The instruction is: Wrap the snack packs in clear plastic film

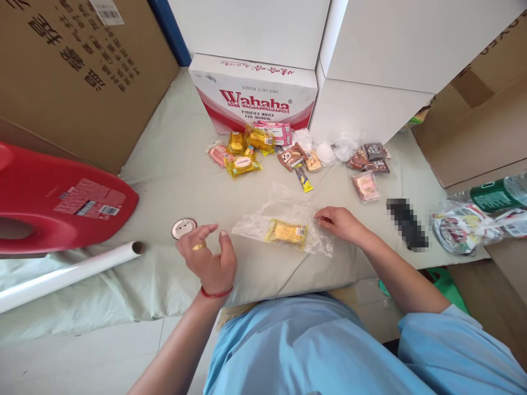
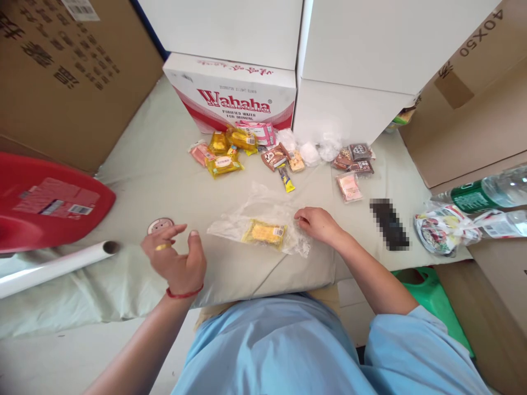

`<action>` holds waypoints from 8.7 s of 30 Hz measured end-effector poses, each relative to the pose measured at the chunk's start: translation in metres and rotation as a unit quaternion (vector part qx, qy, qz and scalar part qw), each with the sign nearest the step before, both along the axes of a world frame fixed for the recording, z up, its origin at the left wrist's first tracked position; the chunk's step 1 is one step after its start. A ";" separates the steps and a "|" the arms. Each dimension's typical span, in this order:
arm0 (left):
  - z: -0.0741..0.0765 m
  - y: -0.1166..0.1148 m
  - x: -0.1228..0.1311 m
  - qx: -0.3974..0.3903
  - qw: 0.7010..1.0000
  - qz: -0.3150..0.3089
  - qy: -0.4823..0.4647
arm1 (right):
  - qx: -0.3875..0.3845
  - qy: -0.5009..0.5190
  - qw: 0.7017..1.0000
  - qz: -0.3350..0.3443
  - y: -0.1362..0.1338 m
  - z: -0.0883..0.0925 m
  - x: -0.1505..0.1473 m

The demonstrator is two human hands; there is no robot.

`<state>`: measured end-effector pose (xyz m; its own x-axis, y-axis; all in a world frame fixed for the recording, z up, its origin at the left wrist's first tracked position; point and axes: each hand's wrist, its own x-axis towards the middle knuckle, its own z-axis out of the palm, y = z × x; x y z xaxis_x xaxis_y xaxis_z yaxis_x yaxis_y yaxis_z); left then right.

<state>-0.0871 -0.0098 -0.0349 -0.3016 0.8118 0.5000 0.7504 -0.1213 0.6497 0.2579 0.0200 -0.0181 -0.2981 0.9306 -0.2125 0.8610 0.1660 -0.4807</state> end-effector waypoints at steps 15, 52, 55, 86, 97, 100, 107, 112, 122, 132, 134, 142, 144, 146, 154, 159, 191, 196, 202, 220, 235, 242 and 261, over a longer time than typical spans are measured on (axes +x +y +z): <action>-0.012 -0.002 0.072 -0.094 0.901 -0.350 0.238 | -0.028 -0.016 0.999 -0.020 0.087 0.007 -0.062; 0.005 0.021 0.039 -0.214 0.949 -0.220 -0.072 | 0.090 0.045 0.985 0.142 -0.056 0.004 -0.090; 0.008 0.002 0.068 -0.164 0.940 -0.294 -0.057 | 0.107 0.095 0.982 0.125 -0.055 0.000 -0.089; -0.027 -0.050 0.033 -0.027 0.933 -0.339 0.115 | 0.093 -0.123 0.988 -0.027 -0.022 0.010 -0.155; -0.041 -0.056 0.015 -0.045 0.936 -0.328 0.123 | 0.163 -0.074 0.982 -0.068 -0.022 0.021 -0.095; -0.042 -0.057 0.015 -0.038 0.934 -0.328 0.138 | 0.163 -0.044 0.975 -0.147 0.003 0.041 -0.021; -0.042 -0.056 0.014 -0.036 0.929 -0.335 0.155 | 0.054 -0.106 0.962 -0.246 0.094 0.037 0.097; -0.042 -0.057 0.015 -0.034 0.931 -0.329 0.151 | 0.086 -0.225 0.946 -0.217 0.118 0.001 0.087; -0.044 -0.057 0.015 -0.034 0.931 -0.328 0.155 | 0.152 -0.264 0.919 -0.250 0.112 -0.008 0.079; -0.045 -0.057 0.015 -0.045 0.934 -0.326 0.137 | 0.212 -0.246 0.900 -0.290 0.118 -0.001 0.071; -0.046 -0.057 0.016 -0.042 0.935 -0.324 0.140 | 0.256 -0.239 0.893 -0.283 0.125 0.007 0.075; -0.044 -0.058 0.017 -0.045 0.937 -0.318 0.135 | 0.267 -0.214 0.906 -0.248 0.154 0.025 0.088; -0.045 -0.058 0.017 -0.044 0.937 -0.319 0.133 | 0.329 -0.138 0.886 -0.296 0.148 0.030 0.085; -0.046 -0.058 0.016 -0.043 0.938 -0.318 0.128 | 0.370 -0.023 0.871 -0.323 0.132 0.037 0.077; -0.025 -0.060 0.018 -0.062 0.967 -0.241 -0.059 | 0.119 0.497 0.807 -0.295 0.024 0.041 0.007; 0.000 -0.045 0.050 -0.270 0.819 -0.289 -0.415 | -0.029 0.616 0.702 -0.355 -0.019 0.009 -0.049; -0.019 -0.007 0.056 -0.224 0.912 -0.192 -0.286 | -0.125 0.663 0.646 -0.356 -0.049 0.005 -0.061; -0.015 0.015 0.034 -0.165 0.822 -0.157 -0.522 | 0.045 0.593 0.754 -0.279 -0.057 0.001 -0.034; -0.016 0.032 0.013 -0.137 0.850 -0.078 -0.503 | 0.171 0.449 0.856 -0.190 -0.058 -0.001 -0.004; 0.009 0.027 0.054 -0.086 0.927 -0.322 0.170 | 0.105 -0.002 0.994 -0.033 0.001 -0.010 -0.044; 0.025 -0.052 -0.027 0.065 0.918 -0.347 0.181 | 0.063 0.205 0.964 -0.159 0.016 -0.032 -0.036; 0.020 -0.075 -0.067 -0.076 0.918 -0.329 0.210 | 0.119 0.146 0.972 -0.143 0.027 -0.030 -0.041; -0.002 -0.039 -0.055 -0.184 0.866 -0.394 0.248 | -0.038 0.181 0.950 0.251 -0.074 0.002 -0.021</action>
<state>-0.1423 -0.0487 -0.0372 0.5962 0.7996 0.0725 0.7265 -0.5757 0.3753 0.2365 -0.0543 -0.0156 -0.7666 0.6380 -0.0727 0.4589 0.4652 -0.7570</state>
